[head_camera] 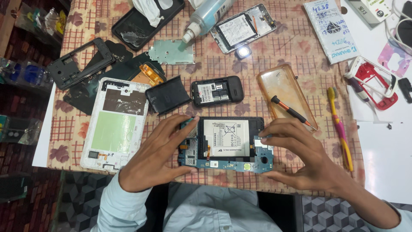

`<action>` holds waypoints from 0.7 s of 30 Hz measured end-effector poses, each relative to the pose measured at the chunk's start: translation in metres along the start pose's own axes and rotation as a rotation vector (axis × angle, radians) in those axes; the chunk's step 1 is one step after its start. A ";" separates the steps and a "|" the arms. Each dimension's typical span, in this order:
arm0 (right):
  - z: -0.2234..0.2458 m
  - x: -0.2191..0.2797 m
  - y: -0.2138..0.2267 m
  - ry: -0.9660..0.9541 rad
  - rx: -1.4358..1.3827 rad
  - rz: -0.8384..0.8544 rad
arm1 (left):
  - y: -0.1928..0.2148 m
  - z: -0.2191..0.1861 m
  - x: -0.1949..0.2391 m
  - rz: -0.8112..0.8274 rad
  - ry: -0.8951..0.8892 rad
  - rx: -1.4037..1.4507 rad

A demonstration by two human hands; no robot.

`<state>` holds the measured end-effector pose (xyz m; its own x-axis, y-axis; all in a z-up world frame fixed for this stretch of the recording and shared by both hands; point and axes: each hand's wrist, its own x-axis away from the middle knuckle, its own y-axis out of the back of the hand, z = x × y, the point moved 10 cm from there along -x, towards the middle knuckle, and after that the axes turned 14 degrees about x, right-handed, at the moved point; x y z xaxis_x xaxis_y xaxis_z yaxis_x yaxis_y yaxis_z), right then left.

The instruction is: The person assembles a white Samsung smartphone by aligning and snapping the back cover onto the chassis. They then pick up a black feature phone, place its back cover on, and set it aside. The person returns to the white phone, removes the back cover, and leaves the device open on the table.

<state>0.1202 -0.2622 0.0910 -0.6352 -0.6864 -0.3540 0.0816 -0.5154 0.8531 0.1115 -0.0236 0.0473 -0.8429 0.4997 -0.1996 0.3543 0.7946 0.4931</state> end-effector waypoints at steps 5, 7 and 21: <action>0.008 -0.009 -0.001 0.048 0.013 -0.003 | 0.010 0.003 0.002 -0.011 0.066 -0.001; 0.013 -0.012 -0.005 0.075 0.026 -0.005 | 0.016 0.003 0.008 -0.010 0.094 -0.031; 0.015 -0.004 -0.002 0.096 0.117 -0.039 | 0.084 -0.027 0.079 -0.235 -0.065 -0.286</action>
<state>0.1115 -0.2509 0.0967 -0.5591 -0.7158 -0.4183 -0.0353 -0.4836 0.8746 0.0634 0.0732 0.0952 -0.8570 0.3431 -0.3844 0.0189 0.7665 0.6420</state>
